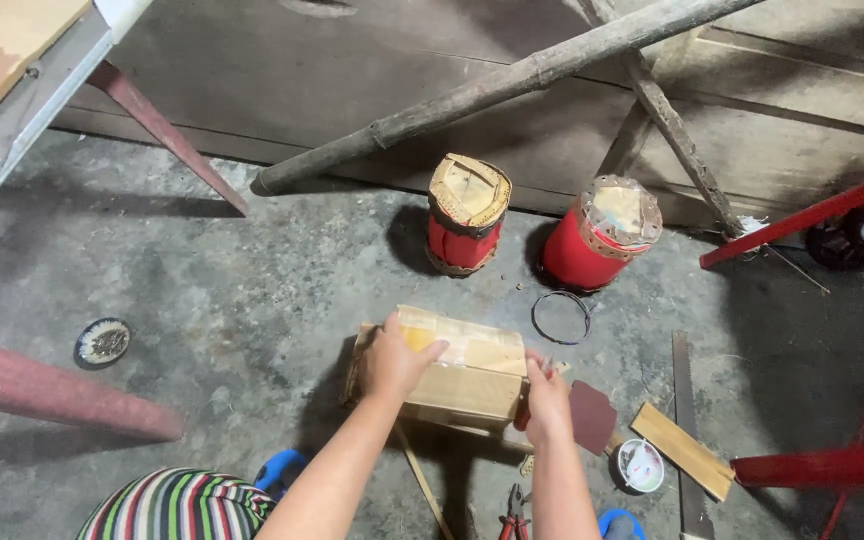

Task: Applying clear adhesive tape to the outer surface of a small drum shell.

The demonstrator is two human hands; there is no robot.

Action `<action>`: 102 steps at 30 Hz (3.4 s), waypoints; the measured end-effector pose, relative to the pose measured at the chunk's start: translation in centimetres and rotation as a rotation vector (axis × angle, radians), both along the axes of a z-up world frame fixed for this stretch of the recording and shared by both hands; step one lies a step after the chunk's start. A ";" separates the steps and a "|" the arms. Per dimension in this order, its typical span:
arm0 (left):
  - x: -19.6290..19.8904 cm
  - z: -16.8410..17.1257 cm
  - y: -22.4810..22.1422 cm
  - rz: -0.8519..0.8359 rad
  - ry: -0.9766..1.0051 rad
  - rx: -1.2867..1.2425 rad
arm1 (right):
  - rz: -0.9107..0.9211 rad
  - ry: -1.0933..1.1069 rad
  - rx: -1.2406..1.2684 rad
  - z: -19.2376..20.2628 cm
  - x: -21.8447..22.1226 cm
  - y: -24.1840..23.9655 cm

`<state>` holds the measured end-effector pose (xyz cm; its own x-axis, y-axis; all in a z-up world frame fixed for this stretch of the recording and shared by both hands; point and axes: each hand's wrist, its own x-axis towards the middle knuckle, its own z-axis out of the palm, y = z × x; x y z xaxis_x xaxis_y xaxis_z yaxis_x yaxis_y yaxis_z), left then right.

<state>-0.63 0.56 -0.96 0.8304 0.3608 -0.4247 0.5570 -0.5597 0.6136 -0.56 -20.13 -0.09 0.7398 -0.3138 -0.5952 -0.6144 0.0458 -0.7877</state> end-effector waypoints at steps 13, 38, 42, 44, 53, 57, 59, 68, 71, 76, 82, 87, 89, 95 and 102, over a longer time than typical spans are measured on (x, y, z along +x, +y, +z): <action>2.1 -2.6 1.8 0.182 -0.179 -0.192 | 0.044 0.113 0.105 5.6 0.2 -0.1; -1.6 -7.2 -1.7 0.714 -0.045 -0.765 | 1.084 -0.085 -0.342 8.2 -0.8 6.3; -3.1 -4.2 -2.5 1.110 -0.006 -0.889 | 0.617 0.079 -0.129 12.4 3.8 0.9; -4.7 -3.3 -3.8 1.097 -0.016 -0.884 | 0.549 -0.044 -0.152 11.9 5.6 -1.3; -3.5 -0.6 -7.4 1.243 -0.108 -1.006 | 0.536 0.008 0.086 3.9 9.4 0.2; -2.1 -1.2 -5.9 1.303 -0.055 -1.129 | 0.264 -0.011 0.354 0.0 8.0 -0.5; -1.7 -4.9 -5.3 1.189 -0.023 -1.073 | 0.188 0.017 0.329 2.5 6.9 0.5; 0.2 -0.3 -3.5 0.873 0.144 -0.908 | -0.187 0.229 0.250 2.4 4.3 0.9; 0.4 -1.3 -3.0 0.843 0.099 -0.893 | -0.173 0.200 0.259 2.6 3.5 1.2; 0.6 0.0 -2.0 0.852 0.068 -0.959 | 0.013 0.131 0.211 4.3 3.6 0.4; -1.5 -2.3 -1.1 0.784 0.018 -0.783 | 0.211 0.089 -0.032 0.7 7.3 -1.9; -1.6 -2.3 -1.7 0.740 -0.041 -0.856 | 0.138 -0.019 0.292 -2.8 9.1 -0.5; -1.3 -3.1 -2.2 0.800 -0.007 -0.870 | 0.172 0.029 0.218 -6.3 9.3 -0.7; -0.3 -6.3 -2.5 0.788 -0.072 -0.885 | 0.199 0.126 0.000 -5.3 7.7 0.0; 0.2 -9.5 -1.9 0.746 0.043 -0.822 | 0.103 0.118 -0.043 -2.5 5.5 1.4</action>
<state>-0.42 -1.30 -10.42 0.5013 0.3592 -0.7872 0.6143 0.4930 0.6161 4.92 -18.76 -2.54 0.6948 -0.2672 -0.6677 -0.7027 -0.0542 -0.7094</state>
